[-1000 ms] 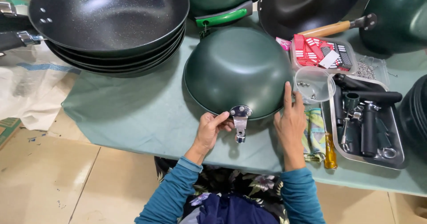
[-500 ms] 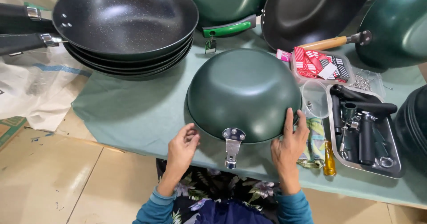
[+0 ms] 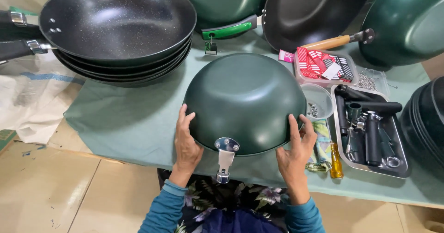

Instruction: Assembling pan handles by positioning brackets and screws, then tightening them with a screwdriver.

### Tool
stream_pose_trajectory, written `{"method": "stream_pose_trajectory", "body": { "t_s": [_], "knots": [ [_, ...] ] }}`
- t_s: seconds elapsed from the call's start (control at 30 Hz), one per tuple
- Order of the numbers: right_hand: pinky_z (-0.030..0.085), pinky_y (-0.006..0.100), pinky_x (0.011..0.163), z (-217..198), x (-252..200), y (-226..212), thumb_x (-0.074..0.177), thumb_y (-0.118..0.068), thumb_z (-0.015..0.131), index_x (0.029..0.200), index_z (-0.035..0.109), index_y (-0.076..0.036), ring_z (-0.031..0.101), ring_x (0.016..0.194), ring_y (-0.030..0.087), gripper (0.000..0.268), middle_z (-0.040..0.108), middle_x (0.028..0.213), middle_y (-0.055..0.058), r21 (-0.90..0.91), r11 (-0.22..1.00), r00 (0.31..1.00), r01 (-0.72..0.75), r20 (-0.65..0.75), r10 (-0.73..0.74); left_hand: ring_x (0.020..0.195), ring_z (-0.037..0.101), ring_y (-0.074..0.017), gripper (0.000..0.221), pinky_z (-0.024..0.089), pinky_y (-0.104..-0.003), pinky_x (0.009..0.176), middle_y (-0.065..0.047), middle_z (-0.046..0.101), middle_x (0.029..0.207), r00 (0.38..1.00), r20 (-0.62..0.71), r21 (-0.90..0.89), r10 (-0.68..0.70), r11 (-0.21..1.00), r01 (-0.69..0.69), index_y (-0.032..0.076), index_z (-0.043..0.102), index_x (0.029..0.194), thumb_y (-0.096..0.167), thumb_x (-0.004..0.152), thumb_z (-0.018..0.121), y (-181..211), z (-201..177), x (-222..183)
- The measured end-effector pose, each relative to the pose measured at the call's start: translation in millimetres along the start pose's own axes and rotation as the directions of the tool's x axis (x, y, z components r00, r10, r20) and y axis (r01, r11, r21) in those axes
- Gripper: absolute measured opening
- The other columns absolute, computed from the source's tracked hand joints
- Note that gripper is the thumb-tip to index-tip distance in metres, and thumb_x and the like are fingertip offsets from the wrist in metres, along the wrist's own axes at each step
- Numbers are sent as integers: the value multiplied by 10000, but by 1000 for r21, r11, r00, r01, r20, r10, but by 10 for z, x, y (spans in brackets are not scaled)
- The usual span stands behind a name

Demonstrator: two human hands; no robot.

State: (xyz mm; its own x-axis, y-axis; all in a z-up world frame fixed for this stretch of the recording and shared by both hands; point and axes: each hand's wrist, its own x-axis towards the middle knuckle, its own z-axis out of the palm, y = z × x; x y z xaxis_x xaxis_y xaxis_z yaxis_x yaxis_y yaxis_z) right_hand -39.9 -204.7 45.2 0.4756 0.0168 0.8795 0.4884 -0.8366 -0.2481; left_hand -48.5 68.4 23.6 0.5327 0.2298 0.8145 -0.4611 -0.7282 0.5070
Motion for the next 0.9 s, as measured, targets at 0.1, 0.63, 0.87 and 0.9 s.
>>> {"method": "stream_pose_trajectory", "body": {
  "t_s": [0.1, 0.63, 0.87, 0.9],
  "knots": [
    [559, 425, 850, -64, 110, 19, 757, 205, 613, 1465, 619, -52, 600, 956, 325, 753, 555, 1376, 203, 56, 992, 993, -110, 51, 107, 1373, 518, -424, 398, 449, -475, 1137, -253, 504, 1516, 998, -8, 84, 59, 995, -58, 30, 540, 1422, 68, 1025, 540, 77, -21, 122],
    [413, 402, 1049, -42, 497, 554, 1067, -87, 583, 1334, 583, -158, 589, 1111, 268, 277, 604, 1166, 95, 194, 848, 864, -493, 222, 451, 1216, 651, -330, 514, 511, -399, 1027, -82, 706, 1316, 953, 220, -138, -210, 960, 244, 194, 629, 1399, 207, 890, 701, 255, -758, 769],
    [483, 372, 827, -62, 348, 745, 1135, -164, 670, 1093, 587, -96, 629, 820, 259, 115, 603, 837, 98, 199, 867, 890, -456, 110, 443, 1093, 697, -340, 406, 567, -374, 906, -78, 769, 1173, 911, 235, -126, -340, 918, 375, 225, 693, 1349, 250, 962, 574, 302, -787, 823],
    [498, 366, 782, -41, 349, 772, 1148, -179, 687, 1044, 588, -84, 637, 762, 258, 172, 603, 771, 99, 202, 872, 895, -446, 86, 438, 1079, 692, -372, 389, 576, -407, 876, -116, 773, 1144, 907, 223, -134, -358, 910, 392, 214, 702, 1337, 208, 964, 590, 310, -783, 826]
  ]
}}
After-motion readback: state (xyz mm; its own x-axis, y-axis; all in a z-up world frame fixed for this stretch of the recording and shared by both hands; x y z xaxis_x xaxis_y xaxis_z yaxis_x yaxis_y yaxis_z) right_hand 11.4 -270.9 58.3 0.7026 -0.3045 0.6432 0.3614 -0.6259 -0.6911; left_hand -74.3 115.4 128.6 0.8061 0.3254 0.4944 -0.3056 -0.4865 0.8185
